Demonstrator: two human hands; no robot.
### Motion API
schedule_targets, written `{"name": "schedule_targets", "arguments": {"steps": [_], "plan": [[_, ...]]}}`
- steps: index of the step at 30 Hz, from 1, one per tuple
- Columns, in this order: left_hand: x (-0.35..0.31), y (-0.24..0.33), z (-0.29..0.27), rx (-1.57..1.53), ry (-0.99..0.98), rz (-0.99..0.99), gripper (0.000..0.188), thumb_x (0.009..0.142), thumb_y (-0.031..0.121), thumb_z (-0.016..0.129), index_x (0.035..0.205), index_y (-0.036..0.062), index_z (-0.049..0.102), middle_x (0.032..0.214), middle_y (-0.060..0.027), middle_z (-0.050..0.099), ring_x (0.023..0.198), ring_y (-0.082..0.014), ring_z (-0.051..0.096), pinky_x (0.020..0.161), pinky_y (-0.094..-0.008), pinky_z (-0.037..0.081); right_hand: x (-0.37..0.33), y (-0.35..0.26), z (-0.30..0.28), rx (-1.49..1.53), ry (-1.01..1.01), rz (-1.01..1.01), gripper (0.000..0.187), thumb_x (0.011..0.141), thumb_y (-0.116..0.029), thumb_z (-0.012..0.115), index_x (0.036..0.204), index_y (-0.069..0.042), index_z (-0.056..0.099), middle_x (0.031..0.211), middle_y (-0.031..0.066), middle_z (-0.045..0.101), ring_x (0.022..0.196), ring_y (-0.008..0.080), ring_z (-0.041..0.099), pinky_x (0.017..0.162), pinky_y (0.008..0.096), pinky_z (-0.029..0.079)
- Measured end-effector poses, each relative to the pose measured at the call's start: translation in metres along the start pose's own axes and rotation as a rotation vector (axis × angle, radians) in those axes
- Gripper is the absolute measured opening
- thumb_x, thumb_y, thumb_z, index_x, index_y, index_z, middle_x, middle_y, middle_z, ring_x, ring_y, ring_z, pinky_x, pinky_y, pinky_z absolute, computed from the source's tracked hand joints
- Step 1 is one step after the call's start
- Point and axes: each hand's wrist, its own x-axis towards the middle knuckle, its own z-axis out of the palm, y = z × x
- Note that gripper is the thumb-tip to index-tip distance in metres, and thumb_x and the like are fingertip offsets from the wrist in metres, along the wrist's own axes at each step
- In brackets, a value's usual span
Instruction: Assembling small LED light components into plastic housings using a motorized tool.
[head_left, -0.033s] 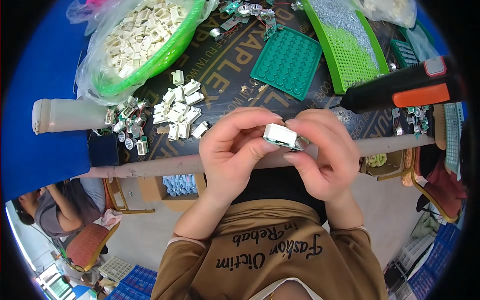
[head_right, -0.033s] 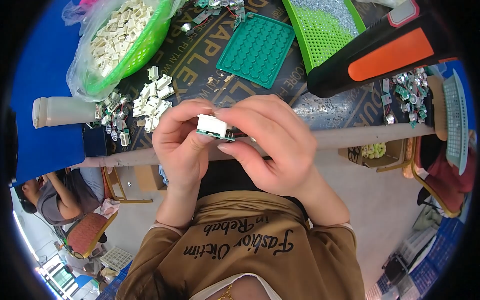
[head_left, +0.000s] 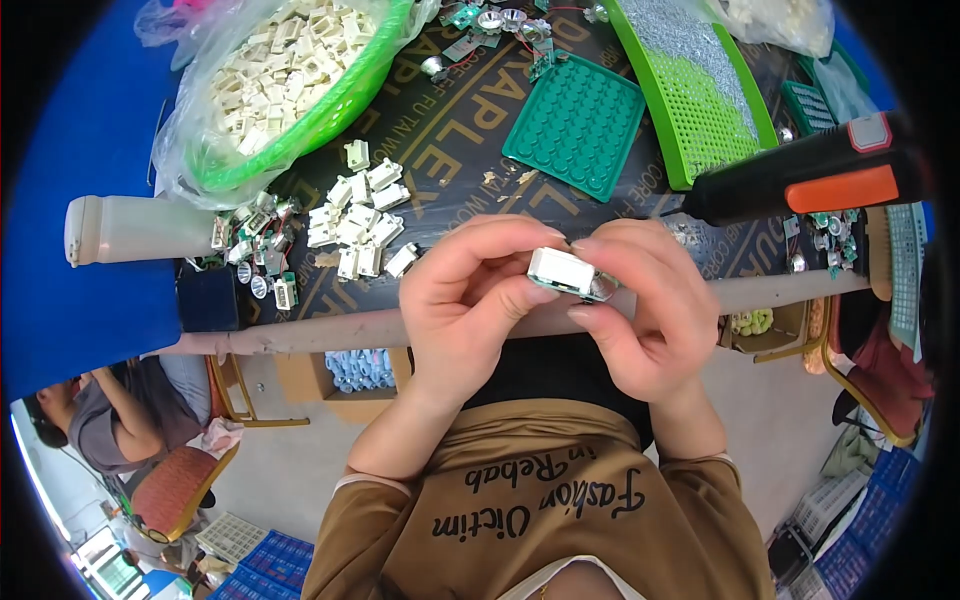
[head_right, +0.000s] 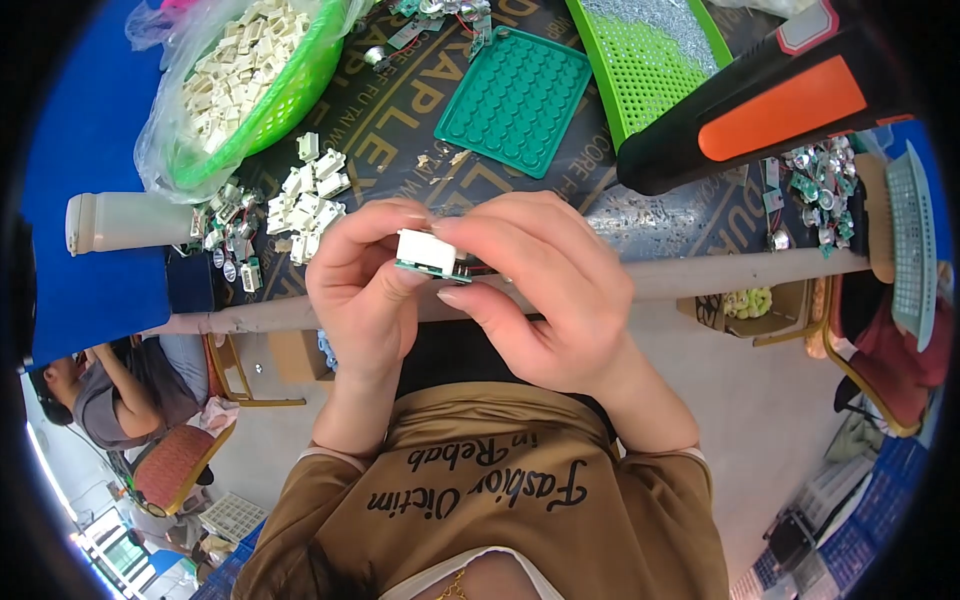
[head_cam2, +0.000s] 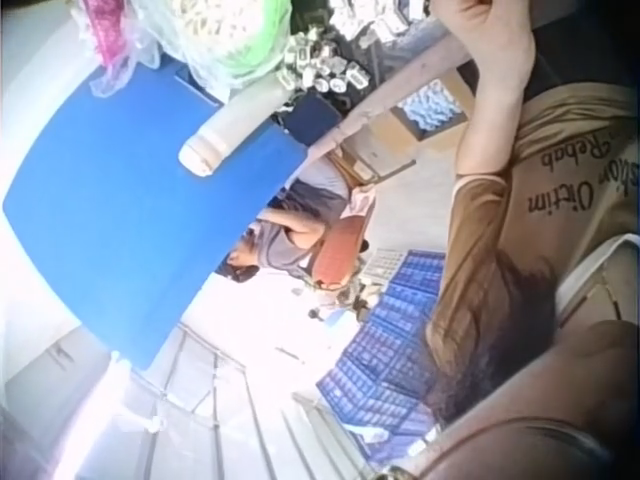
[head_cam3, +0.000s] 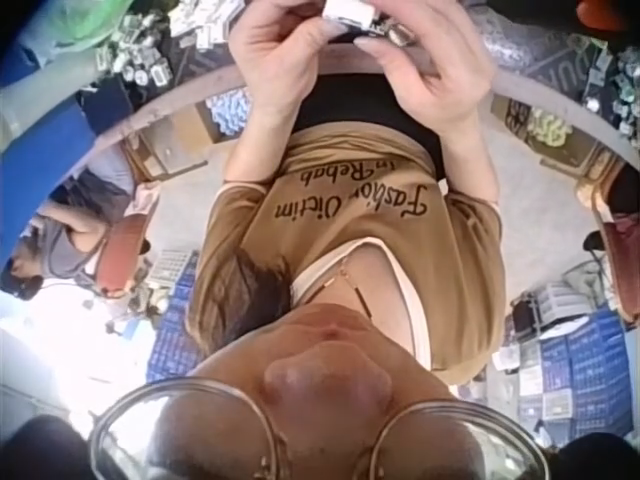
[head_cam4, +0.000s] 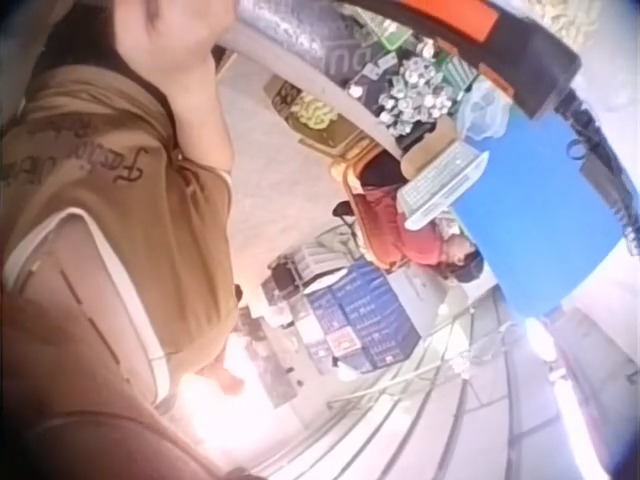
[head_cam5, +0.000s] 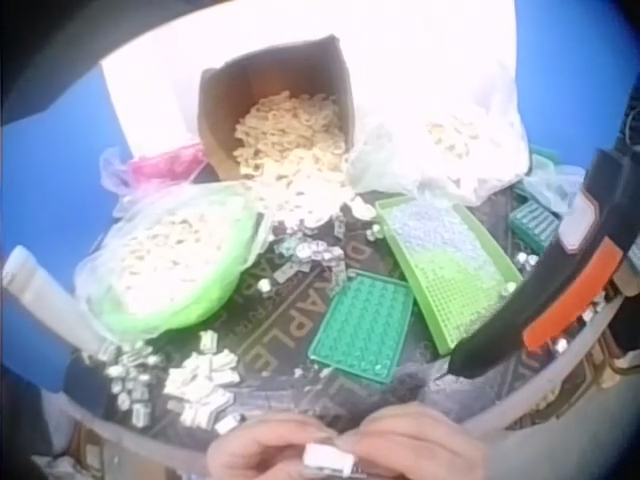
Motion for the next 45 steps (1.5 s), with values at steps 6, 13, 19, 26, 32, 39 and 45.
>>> {"name": "schedule_targets", "arguments": {"steps": [6, 13, 19, 26, 32, 39, 45], "plan": [[-0.001, 0.001, -0.001, -0.004, -0.008, -0.013, 0.026, 0.075, -0.011, 0.058, 0.100, -0.0059, 0.056, 0.099, -0.0115, 0.056, 0.088, -0.0159, 0.058, 0.077, -0.0250, 0.048, 0.000, 0.002, 0.002, -0.007, 0.007, -0.023, 0.036, 0.058, 0.002, 0.069, 0.093, 0.004, 0.060, 0.084, 0.0136, 0.060, 0.072, 0.0263, 0.058, 0.062, 0.0320, 0.047], [-0.002, 0.000, 0.000, 0.004, 0.000, -0.045, 0.026, 0.073, -0.011, 0.057, 0.099, -0.0059, 0.057, 0.100, -0.0114, 0.056, 0.089, -0.0160, 0.058, 0.076, -0.0251, 0.048, -0.001, 0.005, 0.001, -0.024, 0.017, -0.055, 0.034, 0.059, 0.002, 0.067, 0.092, 0.005, 0.060, 0.081, 0.0142, 0.060, 0.071, 0.0270, 0.058, 0.062, 0.0325, 0.048], [-0.004, 0.002, -0.005, 0.046, 0.072, -0.054, 0.027, 0.071, -0.011, 0.059, 0.097, -0.0045, 0.057, 0.098, -0.0107, 0.057, 0.086, -0.0145, 0.057, 0.076, -0.0235, 0.046, -0.001, -0.001, -0.007, -0.012, -0.069, 0.020, 0.036, 0.061, -0.003, 0.071, 0.096, 0.002, 0.060, 0.086, 0.0121, 0.061, 0.074, 0.0258, 0.060, 0.065, 0.0351, 0.048], [-0.010, 0.062, -0.092, 0.482, 0.371, 0.205, 0.029, 0.070, -0.009, 0.058, 0.098, -0.0015, 0.055, 0.098, -0.0126, 0.057, 0.091, -0.0189, 0.055, 0.080, -0.0301, 0.046, -0.027, 0.026, -0.122, -0.755, 0.243, 0.142, 0.020, 0.072, 0.010, 0.057, 0.091, 0.001, 0.060, 0.088, 0.0110, 0.059, 0.077, 0.0227, 0.056, 0.066, 0.0277, 0.045], [-0.002, 0.107, -0.183, 1.089, 0.598, 0.205, 0.023, 0.079, -0.002, 0.059, 0.102, -0.0028, 0.055, 0.093, -0.0064, 0.059, 0.083, -0.0109, 0.055, 0.075, -0.0207, 0.043, -0.012, 0.049, -0.141, -0.935, -0.164, 0.189, 0.027, 0.065, 0.005, 0.060, 0.090, -0.002, 0.058, 0.092, 0.0119, 0.051, 0.089, 0.0312, 0.048, 0.076, 0.0389, 0.040], [0.018, 0.106, -0.205, 1.532, 0.650, 0.179, 0.022, 0.079, 0.010, 0.064, 0.100, 0.0010, 0.060, 0.079, -0.0027, 0.060, 0.068, -0.0076, 0.054, 0.061, -0.0203, 0.044, 0.013, 0.098, -0.194, -0.670, 0.229, 0.107, 0.013, 0.069, 0.002, 0.059, 0.081, 0.000, 0.060, 0.080, 0.0115, 0.059, 0.072, 0.0230, 0.056, 0.064, 0.0299, 0.044], [0.036, 0.108, -0.211, 1.757, 0.660, 0.112, 0.026, 0.079, 0.017, 0.063, 0.101, 0.0029, 0.061, 0.073, -0.0056, 0.060, 0.063, -0.0120, 0.055, 0.058, -0.0248, 0.044, 0.090, 0.118, -0.324, -0.658, 0.520, 0.261, 0.019, 0.079, -0.014, 0.063, 0.095, -0.003, 0.066, 0.073, -0.0003, 0.061, 0.061, 0.0040, 0.049, 0.054, 0.0160, 0.037]]}}
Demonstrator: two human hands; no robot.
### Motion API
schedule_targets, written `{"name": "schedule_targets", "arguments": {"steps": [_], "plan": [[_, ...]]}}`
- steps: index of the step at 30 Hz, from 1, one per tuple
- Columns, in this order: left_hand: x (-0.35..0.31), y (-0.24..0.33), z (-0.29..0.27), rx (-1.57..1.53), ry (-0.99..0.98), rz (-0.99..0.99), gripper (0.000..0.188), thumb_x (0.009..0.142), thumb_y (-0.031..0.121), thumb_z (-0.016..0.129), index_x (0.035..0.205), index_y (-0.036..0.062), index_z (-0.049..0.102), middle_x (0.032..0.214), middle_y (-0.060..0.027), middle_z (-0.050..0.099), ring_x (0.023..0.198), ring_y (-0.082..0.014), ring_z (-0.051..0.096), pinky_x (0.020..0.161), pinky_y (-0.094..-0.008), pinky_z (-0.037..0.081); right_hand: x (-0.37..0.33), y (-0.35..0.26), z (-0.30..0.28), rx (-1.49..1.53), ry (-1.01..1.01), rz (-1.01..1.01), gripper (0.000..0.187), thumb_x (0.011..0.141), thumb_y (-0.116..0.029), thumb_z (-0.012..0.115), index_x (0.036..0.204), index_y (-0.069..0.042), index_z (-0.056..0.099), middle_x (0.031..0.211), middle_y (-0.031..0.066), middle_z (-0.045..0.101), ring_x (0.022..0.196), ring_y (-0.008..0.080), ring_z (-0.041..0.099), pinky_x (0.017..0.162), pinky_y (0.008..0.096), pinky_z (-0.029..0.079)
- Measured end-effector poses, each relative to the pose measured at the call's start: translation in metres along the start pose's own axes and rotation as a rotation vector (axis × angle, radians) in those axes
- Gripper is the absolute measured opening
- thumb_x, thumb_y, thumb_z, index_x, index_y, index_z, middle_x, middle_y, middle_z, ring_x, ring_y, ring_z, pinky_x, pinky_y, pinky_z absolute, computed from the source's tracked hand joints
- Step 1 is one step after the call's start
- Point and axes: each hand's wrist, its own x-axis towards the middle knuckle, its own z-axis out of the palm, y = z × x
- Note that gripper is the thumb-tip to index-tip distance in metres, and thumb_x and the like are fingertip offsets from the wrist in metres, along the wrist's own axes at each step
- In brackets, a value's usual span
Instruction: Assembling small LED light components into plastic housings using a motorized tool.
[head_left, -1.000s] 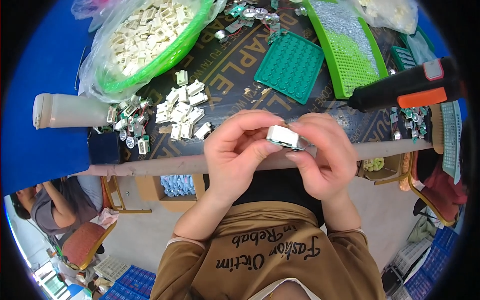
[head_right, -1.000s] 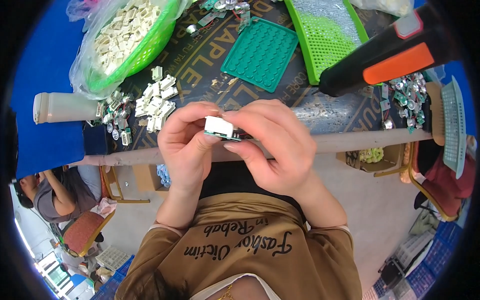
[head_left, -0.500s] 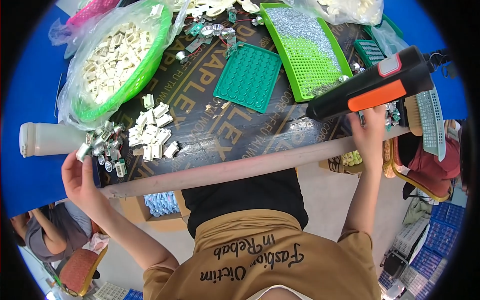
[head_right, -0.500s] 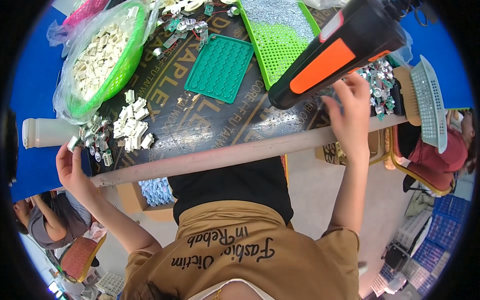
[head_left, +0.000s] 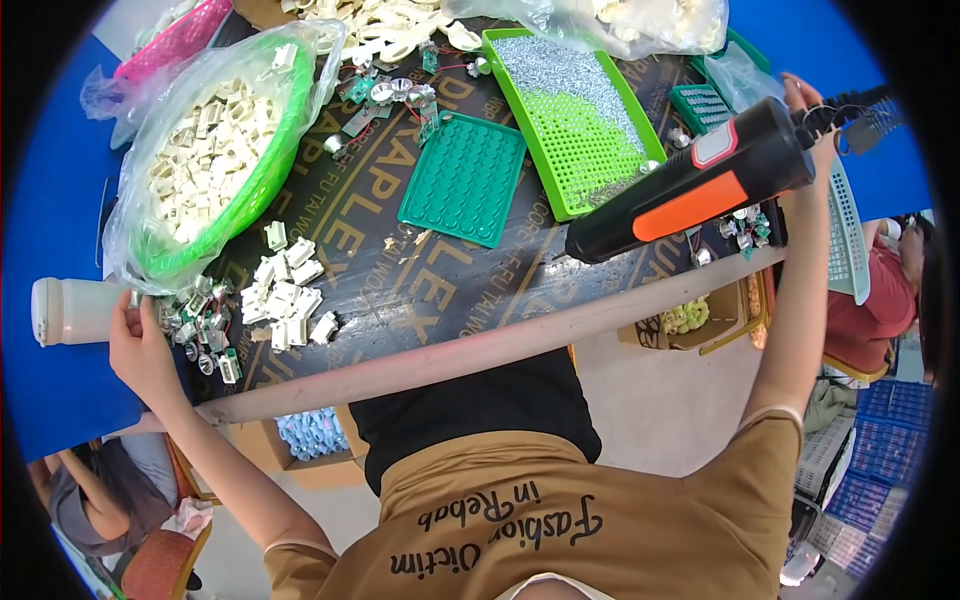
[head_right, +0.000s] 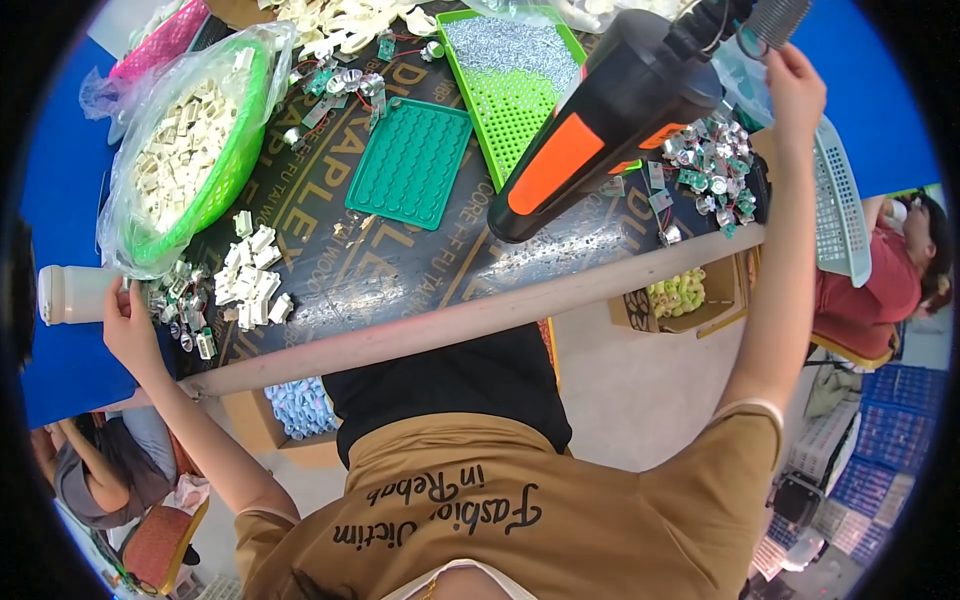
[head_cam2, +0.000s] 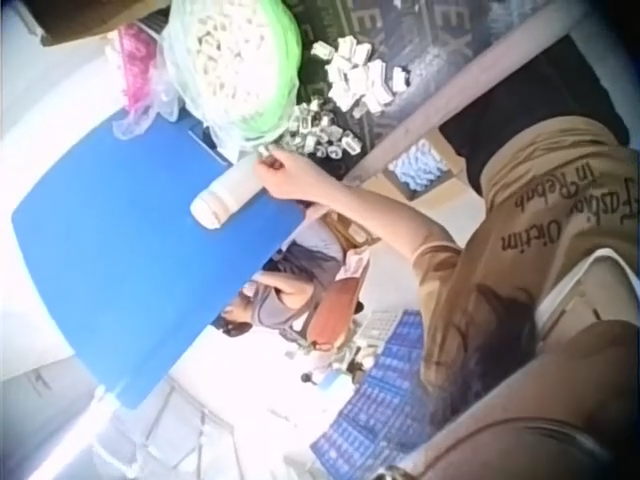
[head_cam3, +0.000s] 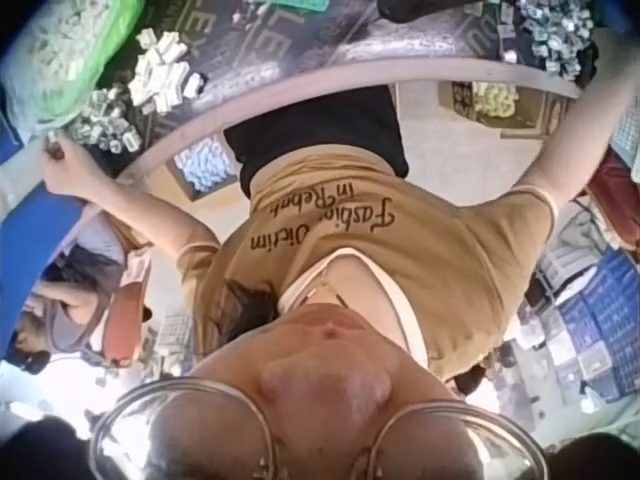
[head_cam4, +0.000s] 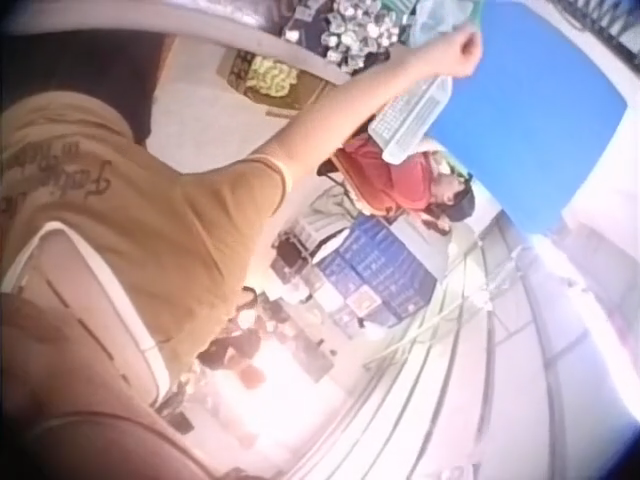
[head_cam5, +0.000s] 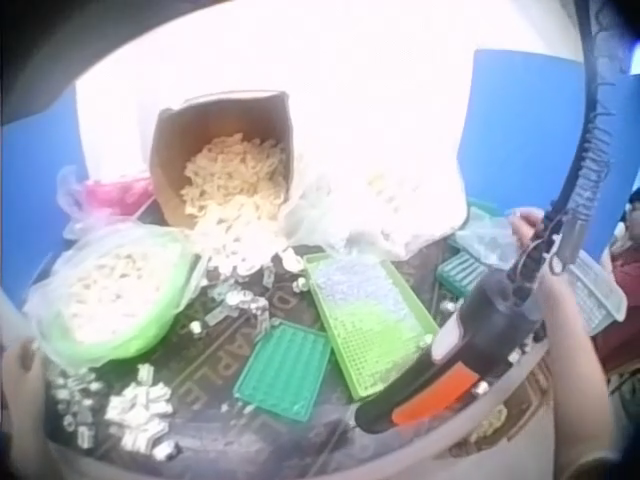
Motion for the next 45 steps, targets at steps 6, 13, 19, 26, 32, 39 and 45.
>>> {"name": "schedule_targets", "arguments": {"steps": [6, 13, 19, 26, 32, 39, 45], "plan": [[0.017, -0.016, 0.010, 0.134, -0.014, 0.000, 0.029, 0.080, 0.020, 0.059, 0.105, 0.0042, 0.059, 0.072, -0.0101, 0.063, 0.063, -0.0189, 0.059, 0.060, -0.0308, 0.045, 0.139, 0.096, -0.073, 0.259, 0.055, 0.232, 0.017, 0.079, -0.019, 0.064, 0.092, -0.007, 0.065, 0.080, 0.0010, 0.065, 0.062, 0.0047, 0.056, 0.047, 0.0164, 0.041], [0.020, -0.018, 0.004, 0.231, -0.039, -0.027, 0.031, 0.080, 0.019, 0.058, 0.108, 0.0057, 0.057, 0.075, -0.0118, 0.064, 0.066, -0.0216, 0.061, 0.063, -0.0322, 0.046, 0.234, 0.125, -0.087, 0.215, 0.156, 0.493, 0.017, 0.084, -0.013, 0.058, 0.087, 0.003, 0.058, 0.085, 0.0117, 0.065, 0.073, 0.0142, 0.064, 0.059, 0.0178, 0.052], [0.014, -0.030, 0.006, 0.121, -0.018, 0.045, 0.033, 0.081, 0.011, 0.055, 0.114, 0.0058, 0.053, 0.079, -0.0130, 0.063, 0.069, -0.0232, 0.061, 0.065, -0.0327, 0.046, 0.233, 0.112, -0.080, 0.174, -0.054, 0.304, 0.066, 0.085, -0.019, 0.057, 0.133, 0.006, 0.020, 0.120, 0.0197, 0.049, 0.097, 0.0215, 0.059, 0.077, 0.0248, 0.051], [0.004, -0.013, 0.000, 0.072, -0.146, 0.120, 0.027, 0.083, 0.008, 0.052, 0.110, 0.0032, 0.052, 0.088, -0.0200, 0.060, 0.078, -0.0331, 0.059, 0.068, -0.0355, 0.045, 0.092, 0.014, -0.041, 0.177, -0.547, -0.126, 0.070, 0.085, -0.033, 0.056, 0.136, -0.002, 0.021, 0.130, 0.0165, 0.042, 0.109, 0.0211, 0.051, 0.094, 0.0323, 0.039], [-0.024, 0.044, -0.027, -0.034, 0.088, 0.289, 0.026, 0.084, 0.005, 0.053, 0.109, 0.0013, 0.056, 0.102, -0.0129, 0.060, 0.090, -0.0245, 0.058, 0.077, -0.0314, 0.044, -0.118, -0.090, 0.008, 0.157, -0.111, -0.289, 0.035, 0.085, 0.000, 0.052, 0.118, 0.001, 0.045, 0.105, 0.0120, 0.057, 0.093, 0.0177, 0.056, 0.083, 0.0261, 0.044], [-0.056, 0.171, -0.027, -0.482, 0.096, 0.449, 0.011, 0.073, -0.004, 0.062, 0.083, -0.0004, 0.059, 0.077, -0.0083, 0.058, 0.063, -0.0151, 0.050, 0.057, -0.0259, 0.042, -0.244, -0.117, 0.037, 0.242, -0.164, -0.081, 0.018, 0.082, 0.009, 0.050, 0.097, 0.004, 0.057, 0.082, 0.0101, 0.061, 0.066, 0.0117, 0.056, 0.061, 0.0219, 0.046], [-0.025, 0.235, 0.062, -0.407, -0.477, 0.857, 0.017, 0.076, 0.010, 0.060, 0.091, 0.0013, 0.058, 0.079, -0.0150, 0.057, 0.077, -0.0314, 0.057, 0.071, -0.0369, 0.045, -0.275, -0.140, 0.063, 0.256, -0.359, -0.029, 0.016, 0.077, 0.008, 0.053, 0.090, 0.001, 0.060, 0.071, 0.0088, 0.062, 0.054, 0.0140, 0.058, 0.051, 0.0227, 0.045]]}}
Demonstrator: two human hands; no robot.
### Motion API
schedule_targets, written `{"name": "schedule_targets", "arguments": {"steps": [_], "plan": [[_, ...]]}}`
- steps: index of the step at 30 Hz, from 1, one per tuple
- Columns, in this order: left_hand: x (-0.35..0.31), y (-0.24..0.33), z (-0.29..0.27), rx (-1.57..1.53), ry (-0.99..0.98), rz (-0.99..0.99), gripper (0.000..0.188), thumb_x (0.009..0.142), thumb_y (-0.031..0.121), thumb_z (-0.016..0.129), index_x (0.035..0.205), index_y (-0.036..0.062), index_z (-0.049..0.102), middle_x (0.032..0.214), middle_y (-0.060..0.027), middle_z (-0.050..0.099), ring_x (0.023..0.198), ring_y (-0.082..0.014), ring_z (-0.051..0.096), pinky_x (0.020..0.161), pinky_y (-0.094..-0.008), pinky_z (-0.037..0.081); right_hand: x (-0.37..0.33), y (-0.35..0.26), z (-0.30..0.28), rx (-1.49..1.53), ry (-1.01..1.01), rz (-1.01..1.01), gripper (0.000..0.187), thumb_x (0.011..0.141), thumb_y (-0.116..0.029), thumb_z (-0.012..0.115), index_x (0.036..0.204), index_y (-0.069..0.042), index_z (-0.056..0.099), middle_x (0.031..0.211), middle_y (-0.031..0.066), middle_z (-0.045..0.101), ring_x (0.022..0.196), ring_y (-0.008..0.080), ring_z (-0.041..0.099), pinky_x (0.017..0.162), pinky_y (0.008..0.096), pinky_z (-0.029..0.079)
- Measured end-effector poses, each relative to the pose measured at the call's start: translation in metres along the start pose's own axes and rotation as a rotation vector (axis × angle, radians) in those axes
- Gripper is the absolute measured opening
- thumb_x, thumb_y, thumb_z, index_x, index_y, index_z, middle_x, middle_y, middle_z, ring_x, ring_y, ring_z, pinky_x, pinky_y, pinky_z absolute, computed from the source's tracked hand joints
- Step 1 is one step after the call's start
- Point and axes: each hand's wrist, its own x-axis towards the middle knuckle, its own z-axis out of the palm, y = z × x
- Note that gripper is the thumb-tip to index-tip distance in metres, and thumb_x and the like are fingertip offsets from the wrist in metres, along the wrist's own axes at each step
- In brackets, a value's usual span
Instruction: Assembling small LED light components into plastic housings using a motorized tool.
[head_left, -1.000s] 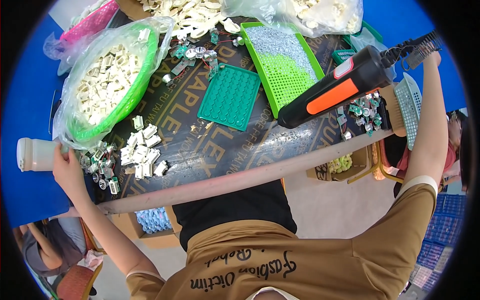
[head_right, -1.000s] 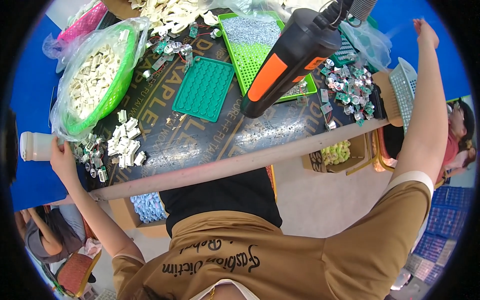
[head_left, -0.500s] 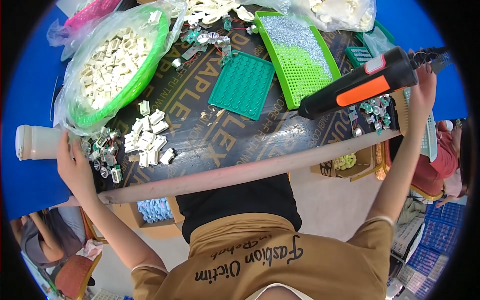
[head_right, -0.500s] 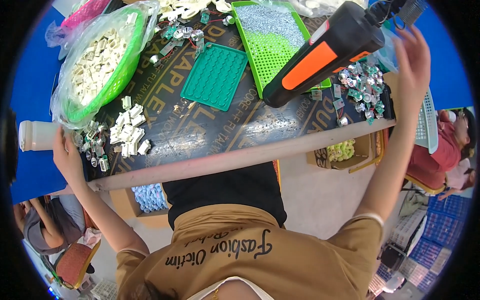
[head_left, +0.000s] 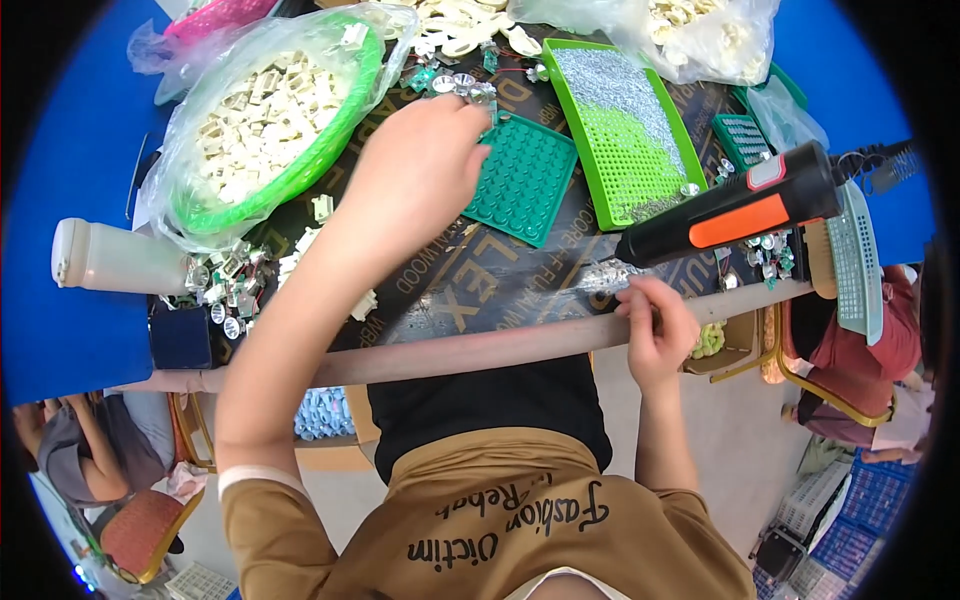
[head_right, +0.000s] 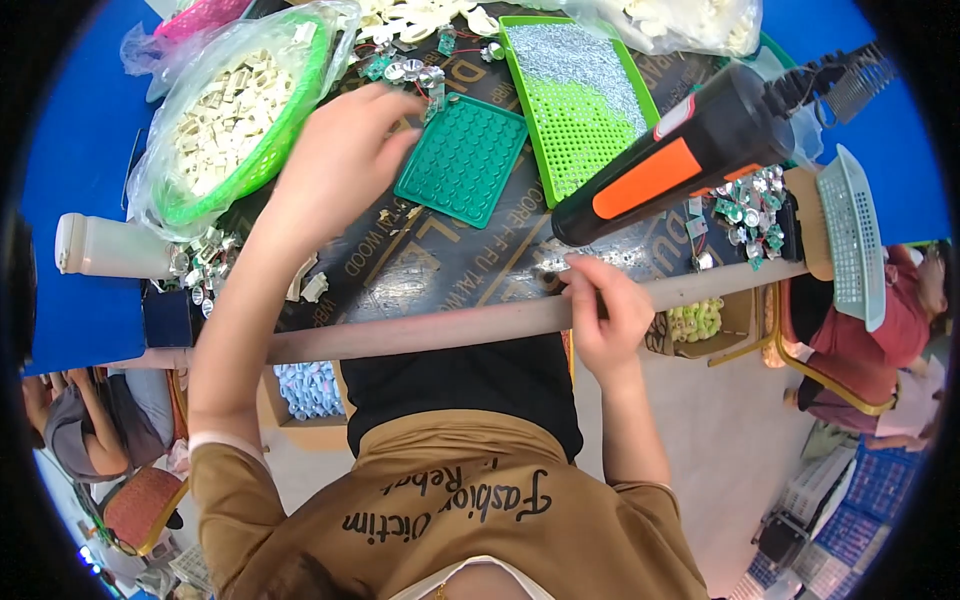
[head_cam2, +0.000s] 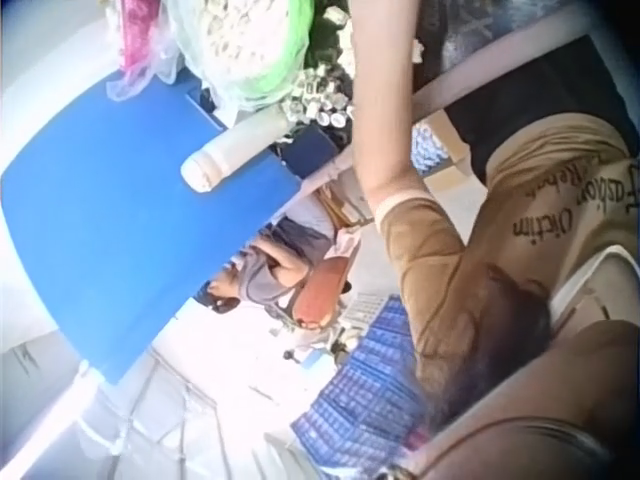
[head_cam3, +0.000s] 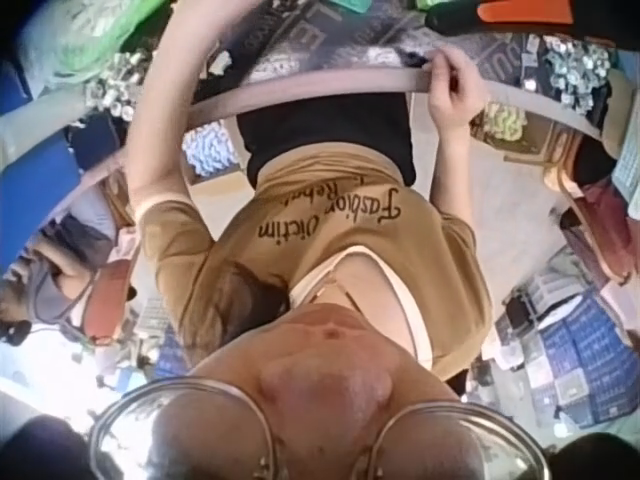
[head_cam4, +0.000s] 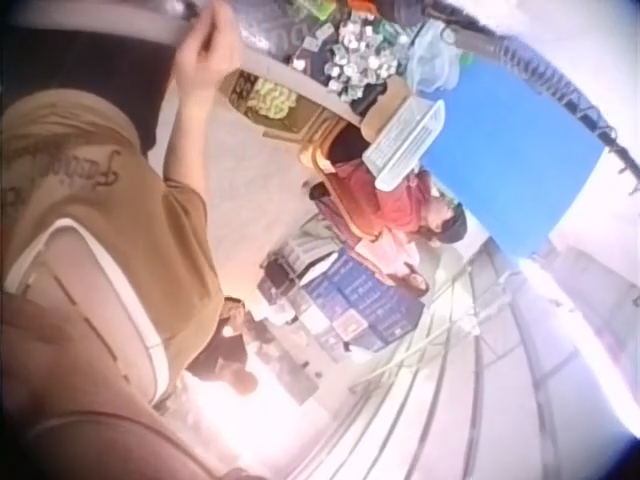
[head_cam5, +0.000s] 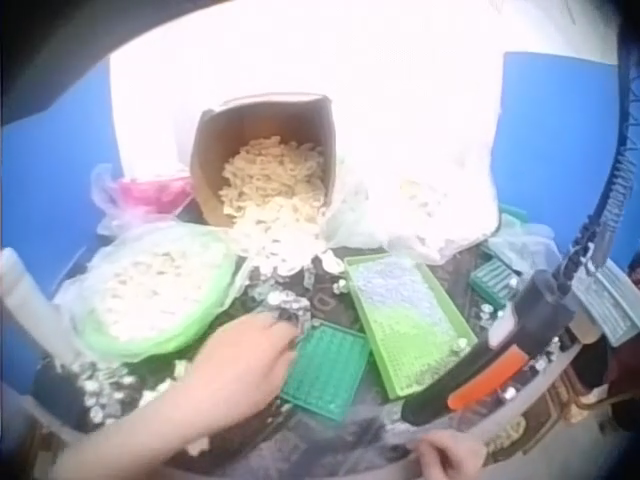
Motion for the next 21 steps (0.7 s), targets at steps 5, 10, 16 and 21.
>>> {"name": "schedule_targets", "arguments": {"steps": [5, 10, 16, 21], "plan": [[0.034, -0.030, 0.039, 0.131, -0.189, -0.081, 0.021, 0.073, 0.012, 0.063, 0.091, 0.0028, 0.060, 0.081, -0.0151, 0.059, 0.080, -0.0323, 0.058, 0.073, -0.0393, 0.045, 0.002, 0.003, 0.005, -0.045, -0.007, -0.088, 0.017, 0.075, 0.009, 0.054, 0.088, 0.000, 0.060, 0.066, 0.0082, 0.061, 0.052, 0.0155, 0.057, 0.049, 0.0241, 0.044], [0.039, -0.034, 0.032, -0.191, -0.001, -0.217, 0.019, 0.072, 0.009, 0.063, 0.090, 0.0029, 0.062, 0.076, -0.0147, 0.062, 0.073, -0.0266, 0.060, 0.069, -0.0328, 0.047, 0.002, 0.003, 0.003, -0.094, 0.007, -0.125, 0.018, 0.073, 0.010, 0.055, 0.087, 0.000, 0.060, 0.065, 0.0080, 0.060, 0.052, 0.0164, 0.057, 0.049, 0.0251, 0.043], [-0.002, -0.007, -0.020, -1.130, -0.053, -0.503, 0.021, 0.083, 0.006, 0.055, 0.102, -0.0016, 0.057, 0.084, -0.0035, 0.059, 0.071, -0.0082, 0.054, 0.066, -0.0195, 0.045, -0.001, -0.014, 0.007, -0.012, -0.011, -0.095, 0.017, 0.071, 0.010, 0.056, 0.084, 0.000, 0.061, 0.068, 0.0097, 0.061, 0.057, 0.0196, 0.059, 0.053, 0.0256, 0.045], [-0.046, 0.026, -0.030, -1.309, -0.113, -0.558, 0.018, 0.085, 0.006, 0.053, 0.101, -0.0001, 0.058, 0.082, -0.0020, 0.058, 0.069, -0.0060, 0.052, 0.062, -0.0178, 0.043, 0.022, -0.057, 0.021, 0.118, -0.092, -0.262, 0.020, 0.069, 0.007, 0.060, 0.087, -0.001, 0.062, 0.091, 0.0133, 0.059, 0.083, 0.0276, 0.059, 0.072, 0.0341, 0.047]]}}
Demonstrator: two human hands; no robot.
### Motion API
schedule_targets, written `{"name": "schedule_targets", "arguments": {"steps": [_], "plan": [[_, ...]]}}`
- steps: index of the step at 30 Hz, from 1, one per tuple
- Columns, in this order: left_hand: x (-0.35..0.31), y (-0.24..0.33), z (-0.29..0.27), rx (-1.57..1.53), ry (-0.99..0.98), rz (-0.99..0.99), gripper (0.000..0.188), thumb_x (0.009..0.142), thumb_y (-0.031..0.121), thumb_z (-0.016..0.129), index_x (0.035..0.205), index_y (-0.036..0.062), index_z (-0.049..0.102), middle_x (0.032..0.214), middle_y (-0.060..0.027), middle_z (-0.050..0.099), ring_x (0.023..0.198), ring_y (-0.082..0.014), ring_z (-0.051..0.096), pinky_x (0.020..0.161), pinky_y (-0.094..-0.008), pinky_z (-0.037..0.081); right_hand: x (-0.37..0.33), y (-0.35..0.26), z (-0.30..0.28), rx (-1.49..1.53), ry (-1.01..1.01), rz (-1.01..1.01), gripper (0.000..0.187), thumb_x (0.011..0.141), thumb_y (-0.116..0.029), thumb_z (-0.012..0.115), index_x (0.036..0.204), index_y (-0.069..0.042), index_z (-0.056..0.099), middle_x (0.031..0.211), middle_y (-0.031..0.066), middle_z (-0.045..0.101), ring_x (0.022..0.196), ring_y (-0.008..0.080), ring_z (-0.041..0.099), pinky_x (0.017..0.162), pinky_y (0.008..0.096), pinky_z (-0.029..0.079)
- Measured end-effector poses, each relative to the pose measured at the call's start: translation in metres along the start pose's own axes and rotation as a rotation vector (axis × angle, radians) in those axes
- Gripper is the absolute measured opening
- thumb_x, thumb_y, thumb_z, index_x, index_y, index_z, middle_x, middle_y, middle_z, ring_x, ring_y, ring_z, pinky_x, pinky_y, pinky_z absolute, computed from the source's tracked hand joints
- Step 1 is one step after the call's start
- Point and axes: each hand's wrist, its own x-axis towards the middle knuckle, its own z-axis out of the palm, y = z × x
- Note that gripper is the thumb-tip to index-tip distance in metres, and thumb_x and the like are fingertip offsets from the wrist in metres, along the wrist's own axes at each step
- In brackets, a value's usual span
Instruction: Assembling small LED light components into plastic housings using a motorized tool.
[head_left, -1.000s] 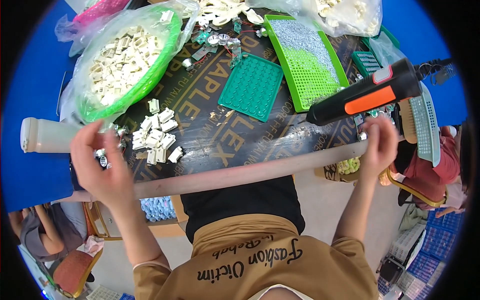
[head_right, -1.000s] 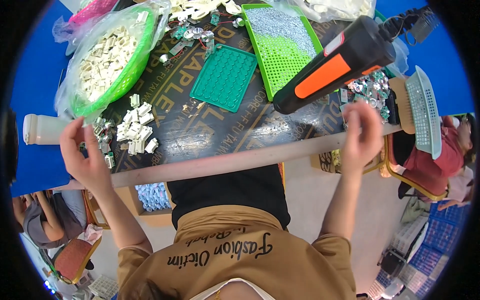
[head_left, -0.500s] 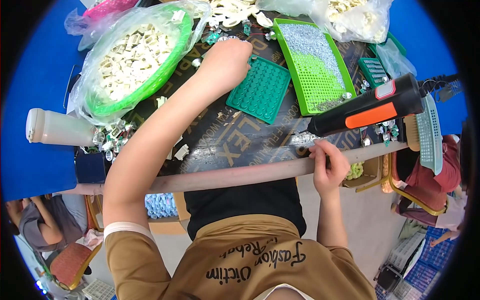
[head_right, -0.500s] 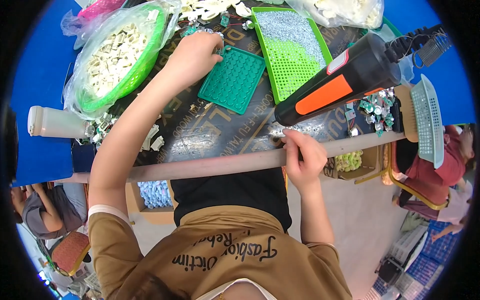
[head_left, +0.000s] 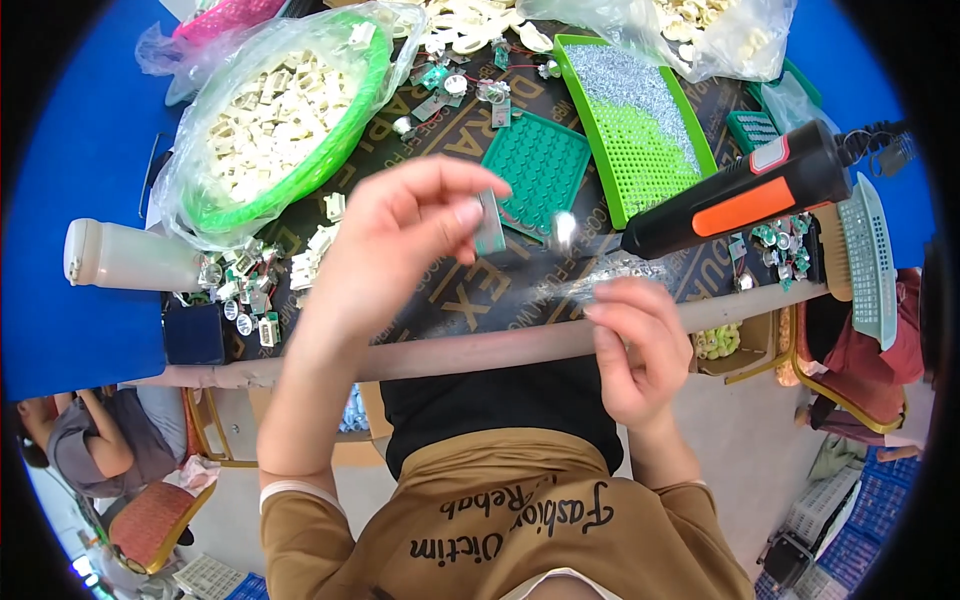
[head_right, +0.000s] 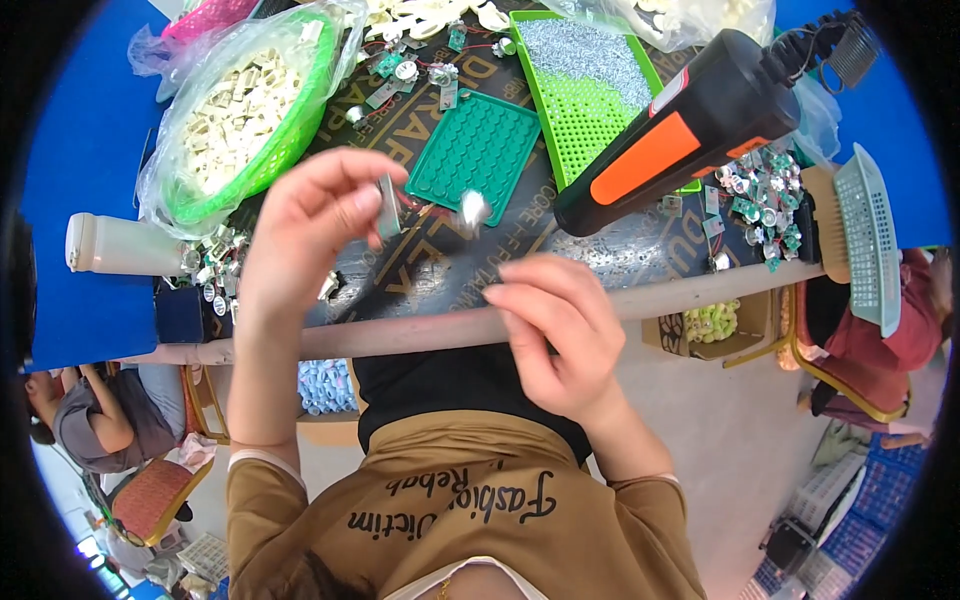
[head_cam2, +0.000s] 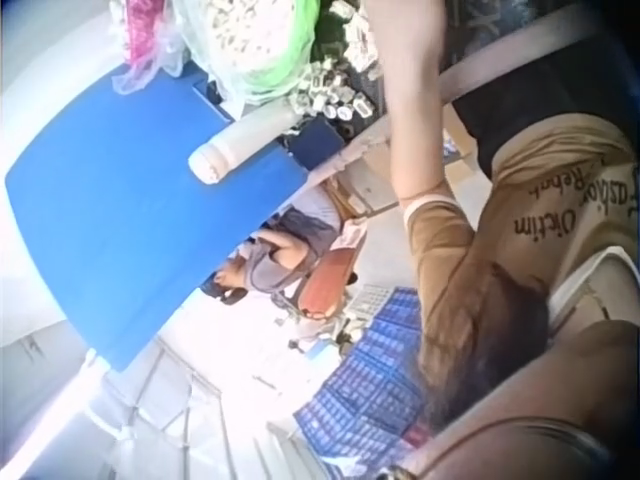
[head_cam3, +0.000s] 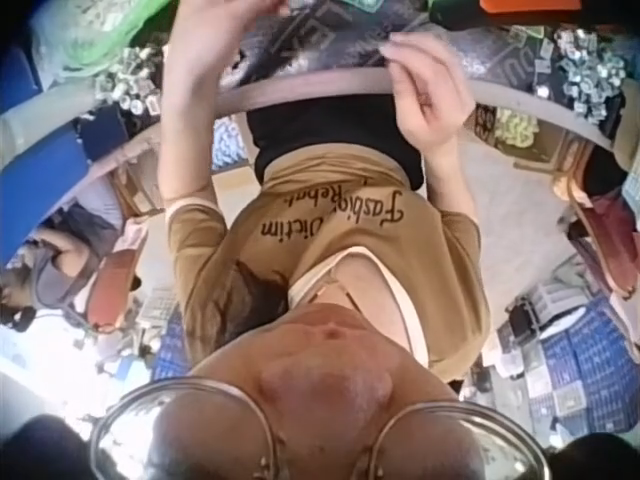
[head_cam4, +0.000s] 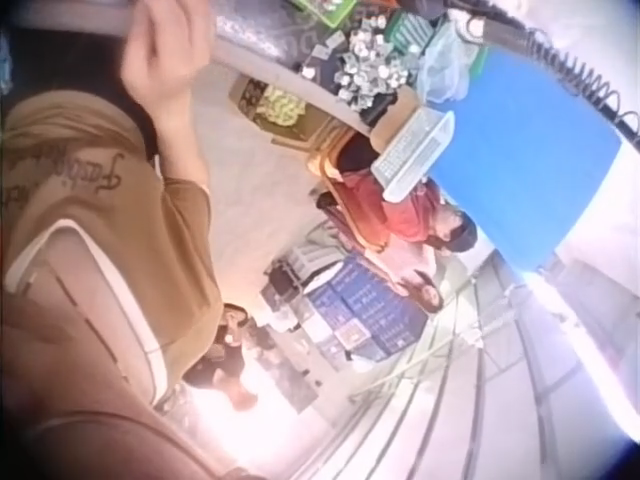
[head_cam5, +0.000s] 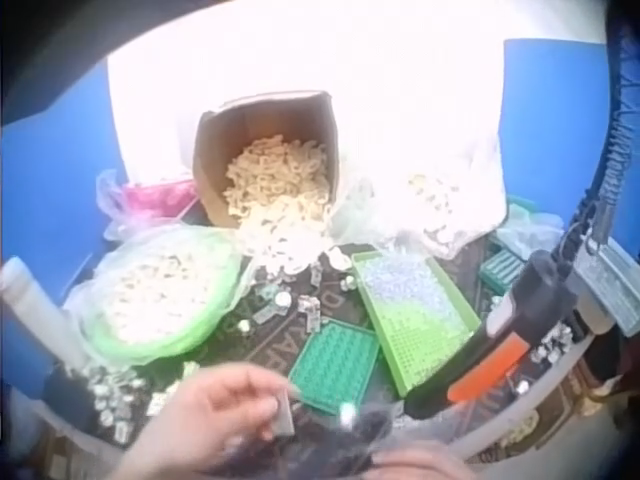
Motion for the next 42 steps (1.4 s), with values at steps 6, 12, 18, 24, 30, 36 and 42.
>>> {"name": "schedule_targets", "arguments": {"steps": [6, 12, 18, 24, 30, 36, 42], "plan": [[-0.029, -0.013, 0.026, 0.471, -0.046, 0.226, 0.020, 0.080, -0.002, 0.052, 0.098, 0.0046, 0.059, 0.081, -0.0094, 0.056, 0.072, -0.0221, 0.055, 0.061, -0.0296, 0.044, 0.020, 0.004, 0.033, 0.556, -0.181, 0.303, 0.050, 0.077, -0.002, 0.060, 0.122, -0.001, 0.039, 0.106, 0.0129, 0.054, 0.093, 0.0184, 0.057, 0.079, 0.0300, 0.044], [-0.033, -0.011, 0.034, 0.564, 0.004, 0.162, 0.040, 0.075, -0.012, 0.049, 0.112, 0.0041, 0.049, 0.090, -0.0104, 0.052, 0.073, -0.0151, 0.055, 0.062, -0.0255, 0.046, 0.008, 0.008, 0.030, 0.704, -0.230, 0.606, 0.046, 0.079, 0.002, 0.057, 0.121, -0.003, 0.040, 0.081, 0.0012, 0.049, 0.059, 0.0029, 0.045, 0.051, 0.0172, 0.036], [-0.029, -0.002, 0.035, 0.674, -0.113, 0.128, 0.057, 0.070, -0.010, 0.055, 0.122, 0.0070, 0.040, 0.096, -0.0113, 0.048, 0.072, -0.0171, 0.056, 0.062, -0.0275, 0.047, 0.013, 0.010, 0.016, 0.391, -0.306, 0.603, 0.015, 0.076, -0.003, 0.064, 0.089, -0.003, 0.058, 0.055, -0.0028, 0.046, 0.048, 0.0018, 0.039, 0.043, 0.0192, 0.030], [-0.031, 0.001, 0.043, 0.782, -0.422, 0.217, 0.068, 0.067, -0.010, 0.050, 0.130, 0.0096, 0.032, 0.105, -0.0158, 0.045, 0.087, -0.0372, 0.055, 0.068, -0.0407, 0.047, -0.002, 0.014, 0.008, 0.413, -0.319, 0.679, 0.012, 0.072, -0.002, 0.066, 0.082, 0.000, 0.059, 0.060, -0.0016, 0.051, 0.051, 0.0033, 0.042, 0.045, 0.0196, 0.033], [-0.040, -0.007, 0.030, 0.725, -0.477, 0.118, 0.076, 0.066, -0.011, 0.051, 0.135, 0.0117, 0.026, 0.100, -0.0146, 0.046, 0.082, -0.0342, 0.055, 0.066, -0.0385, 0.045, 0.004, 0.001, 0.001, 0.254, -0.573, 0.478, 0.021, 0.068, -0.002, 0.066, 0.088, -0.002, 0.061, 0.072, 0.0053, 0.057, 0.056, 0.0135, 0.054, 0.048, 0.0232, 0.041], [-0.049, -0.016, 0.016, 0.264, -0.318, -0.097, 0.076, 0.069, -0.012, 0.055, 0.135, 0.0134, 0.028, 0.089, -0.0083, 0.048, 0.068, -0.0136, 0.052, 0.059, -0.0245, 0.044, -0.003, -0.003, 0.012, 0.014, -0.461, 0.053, 0.026, 0.068, -0.009, 0.069, 0.092, -0.005, 0.061, 0.083, 0.0067, 0.058, 0.063, 0.0195, 0.058, 0.052, 0.0286, 0.046], [-0.055, -0.023, 0.006, 0.089, -0.325, -0.190, 0.077, 0.069, -0.014, 0.055, 0.136, 0.0117, 0.026, 0.090, -0.0057, 0.044, 0.065, -0.0067, 0.049, 0.056, -0.0191, 0.041, 0.001, -0.006, 0.020, 0.009, -0.543, -0.084, 0.028, 0.067, -0.011, 0.070, 0.092, -0.005, 0.061, 0.089, 0.0068, 0.058, 0.068, 0.0216, 0.060, 0.055, 0.0305, 0.048]]}}
